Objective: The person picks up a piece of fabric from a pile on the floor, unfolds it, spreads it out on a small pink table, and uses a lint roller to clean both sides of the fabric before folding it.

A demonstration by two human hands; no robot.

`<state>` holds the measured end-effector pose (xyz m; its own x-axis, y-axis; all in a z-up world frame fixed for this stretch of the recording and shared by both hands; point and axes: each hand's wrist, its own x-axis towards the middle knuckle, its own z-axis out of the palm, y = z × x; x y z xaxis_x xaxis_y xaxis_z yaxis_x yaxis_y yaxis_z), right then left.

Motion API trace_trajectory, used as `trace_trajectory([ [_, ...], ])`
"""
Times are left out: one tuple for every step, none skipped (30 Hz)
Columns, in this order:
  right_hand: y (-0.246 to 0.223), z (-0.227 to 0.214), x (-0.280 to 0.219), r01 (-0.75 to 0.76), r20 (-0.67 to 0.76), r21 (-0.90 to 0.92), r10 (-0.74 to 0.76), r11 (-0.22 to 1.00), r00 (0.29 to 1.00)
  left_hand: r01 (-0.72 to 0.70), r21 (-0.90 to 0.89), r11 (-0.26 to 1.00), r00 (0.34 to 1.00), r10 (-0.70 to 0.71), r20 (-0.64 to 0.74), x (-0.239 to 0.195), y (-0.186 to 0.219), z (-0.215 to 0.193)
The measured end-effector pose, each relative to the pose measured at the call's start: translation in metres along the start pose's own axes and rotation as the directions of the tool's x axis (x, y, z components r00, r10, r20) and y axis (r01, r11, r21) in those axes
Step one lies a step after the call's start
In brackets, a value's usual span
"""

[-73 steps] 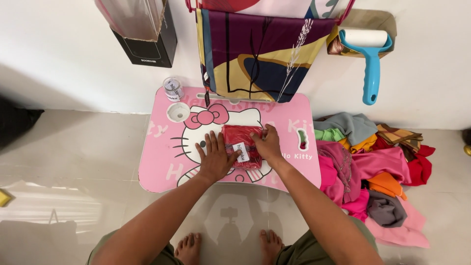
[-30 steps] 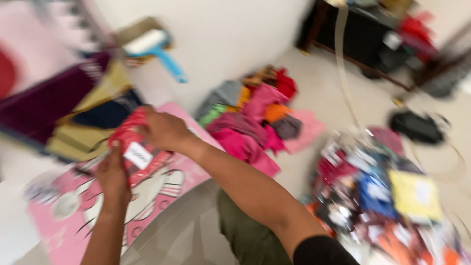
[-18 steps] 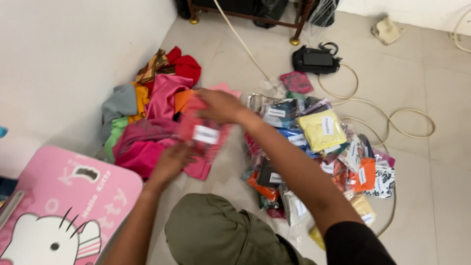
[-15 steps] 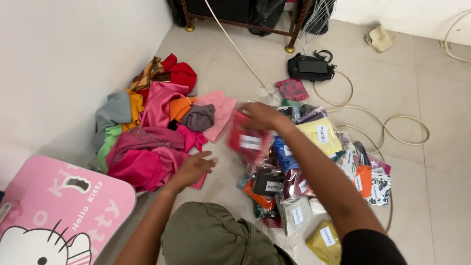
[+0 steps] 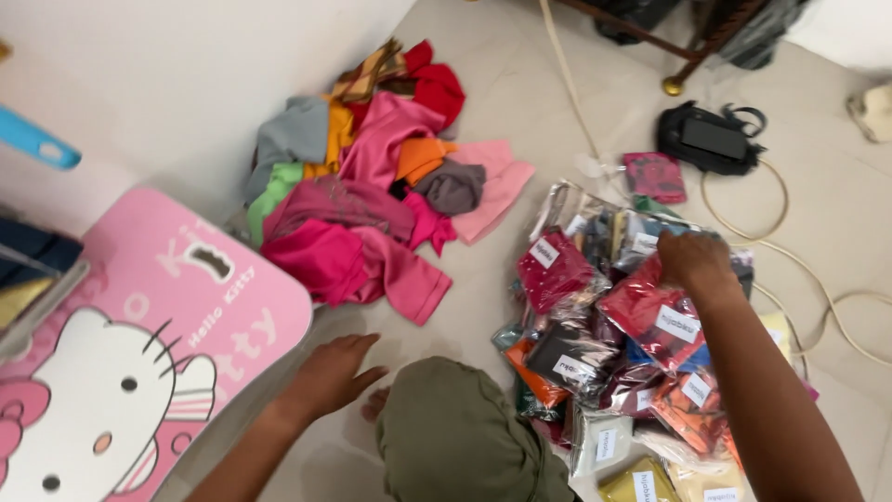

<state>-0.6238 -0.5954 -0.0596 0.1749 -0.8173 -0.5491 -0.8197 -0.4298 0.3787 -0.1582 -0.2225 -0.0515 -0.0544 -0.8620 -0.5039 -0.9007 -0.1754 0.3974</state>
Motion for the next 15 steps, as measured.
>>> trace_trajectory([
  [-0.032,-0.057,-0.041,-0.008,-0.040,0.097,0.012,0.995,0.999,0.011,-0.042,0.999,0.999,-0.012,-0.036,-0.022,-0.017,0.007],
  [-0.060,-0.120,-0.091,-0.017,-0.081,0.200,0.034,0.980,0.996,0.015,-0.080,0.997,0.997,-0.021,-0.073,-0.041,-0.035,0.011],
  [-0.086,-0.128,-0.082,-0.005,-0.078,0.181,0.019,0.983,0.997,0.027,-0.100,0.995,0.997,-0.034,-0.072,-0.061,-0.054,0.029],
  [-0.112,-0.139,-0.071,0.093,-0.157,0.218,-0.059,0.972,0.986,0.086,-0.065,0.994,0.996,-0.087,-0.024,-0.077,-0.075,0.043],
  [-0.138,-0.149,-0.061,0.191,-0.239,0.247,-0.132,0.950,0.962,0.143,-0.029,0.989,0.990,-0.142,0.022,-0.094,-0.094,0.056],
  [-0.169,-0.148,-0.041,0.200,-0.239,0.236,-0.143,0.951,0.960,0.151,-0.040,0.988,0.988,-0.150,0.020,-0.107,-0.098,0.055],
  [-0.200,-0.147,-0.021,0.401,-0.286,0.297,-0.320,0.867,0.903,0.257,-0.067,0.964,0.963,-0.249,0.104,-0.119,-0.101,0.054],
  [-0.231,-0.145,-0.002,0.578,-0.346,0.350,-0.472,0.737,0.811,0.359,-0.082,0.930,0.921,-0.338,0.191,-0.132,-0.105,0.052],
  [-0.262,-0.142,0.023,0.583,-0.343,0.343,-0.480,0.736,0.808,0.364,-0.090,0.927,0.920,-0.342,0.192,-0.137,-0.113,0.061],
  [-0.292,-0.140,0.049,0.561,-0.339,0.309,-0.462,0.768,0.819,0.388,-0.125,0.913,0.910,-0.358,0.208,-0.141,-0.121,0.069],
  [-0.322,-0.138,0.074,0.537,-0.337,0.274,-0.443,0.798,0.830,0.412,-0.160,0.897,0.900,-0.373,0.224,-0.146,-0.129,0.077],
  [-0.336,-0.115,0.115,0.541,-0.336,0.271,-0.448,0.796,0.828,0.416,-0.164,0.895,0.899,-0.376,0.225,-0.150,-0.128,0.079],
  [-0.351,-0.092,0.156,0.491,-0.566,0.084,-0.364,0.867,0.740,0.487,-0.194,0.852,0.870,-0.453,0.192,-0.155,-0.128,0.080],
  [-0.365,-0.074,0.199,0.380,-0.764,-0.085,-0.306,0.921,0.569,0.552,-0.234,0.800,0.834,-0.530,0.155,-0.158,-0.126,0.082],
  [-0.369,-0.080,0.195,0.386,-0.766,-0.094,-0.314,0.918,0.560,0.556,-0.242,0.795,0.831,-0.535,0.151,-0.148,-0.168,0.126],
])
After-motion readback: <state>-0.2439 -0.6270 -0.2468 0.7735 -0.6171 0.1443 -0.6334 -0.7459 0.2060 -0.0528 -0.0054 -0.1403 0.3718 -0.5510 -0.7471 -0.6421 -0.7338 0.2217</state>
